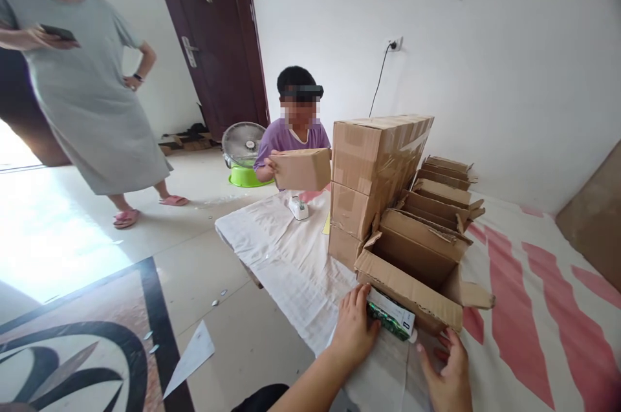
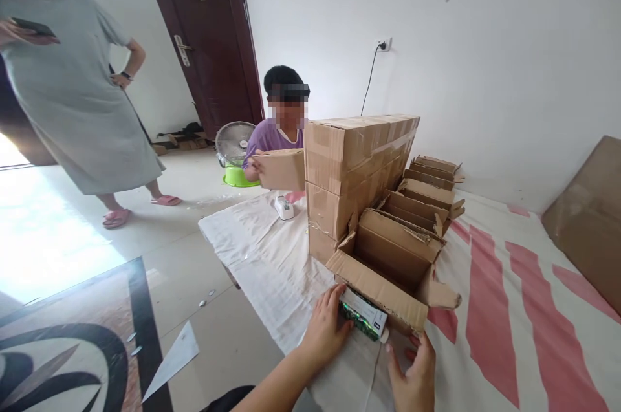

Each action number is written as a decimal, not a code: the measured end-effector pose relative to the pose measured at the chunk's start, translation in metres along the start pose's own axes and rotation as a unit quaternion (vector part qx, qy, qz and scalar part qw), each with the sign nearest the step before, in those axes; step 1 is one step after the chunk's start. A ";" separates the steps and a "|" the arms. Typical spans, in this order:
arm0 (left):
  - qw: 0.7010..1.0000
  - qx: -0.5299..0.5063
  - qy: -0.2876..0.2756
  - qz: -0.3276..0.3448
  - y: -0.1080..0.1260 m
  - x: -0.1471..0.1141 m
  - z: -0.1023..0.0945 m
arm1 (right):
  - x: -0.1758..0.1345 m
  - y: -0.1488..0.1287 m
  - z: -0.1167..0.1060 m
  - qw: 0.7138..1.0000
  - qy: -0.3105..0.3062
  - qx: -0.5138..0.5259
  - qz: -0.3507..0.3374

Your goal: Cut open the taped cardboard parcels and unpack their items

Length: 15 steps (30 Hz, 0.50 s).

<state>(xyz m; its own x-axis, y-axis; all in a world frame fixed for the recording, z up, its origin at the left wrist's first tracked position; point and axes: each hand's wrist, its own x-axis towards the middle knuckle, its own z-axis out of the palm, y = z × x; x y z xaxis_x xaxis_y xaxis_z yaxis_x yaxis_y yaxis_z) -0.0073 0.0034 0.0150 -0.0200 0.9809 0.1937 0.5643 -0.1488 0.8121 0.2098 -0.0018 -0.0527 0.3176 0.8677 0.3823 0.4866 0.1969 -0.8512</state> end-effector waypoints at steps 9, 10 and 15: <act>1.000 -0.021 0.010 0.014 0.003 -0.004 0.002 | 0.003 0.001 -0.002 1.000 -0.008 0.015 0.025; 0.999 -0.031 0.017 0.012 0.002 -0.003 0.001 | 0.003 0.000 -0.002 1.000 -0.009 0.018 0.024; 0.978 -0.107 0.172 -0.048 -0.004 0.007 -0.020 | 0.002 -0.005 -0.006 0.998 -0.008 0.035 0.042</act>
<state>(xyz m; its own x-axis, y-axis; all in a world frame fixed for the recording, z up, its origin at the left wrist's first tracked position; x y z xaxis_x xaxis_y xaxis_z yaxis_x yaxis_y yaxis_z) -0.0257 0.0085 0.0243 -0.3610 0.8971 0.2549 0.3619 -0.1171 0.9248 0.2128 -0.0036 -0.0453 0.3418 0.8894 0.3036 0.4004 0.1544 -0.9032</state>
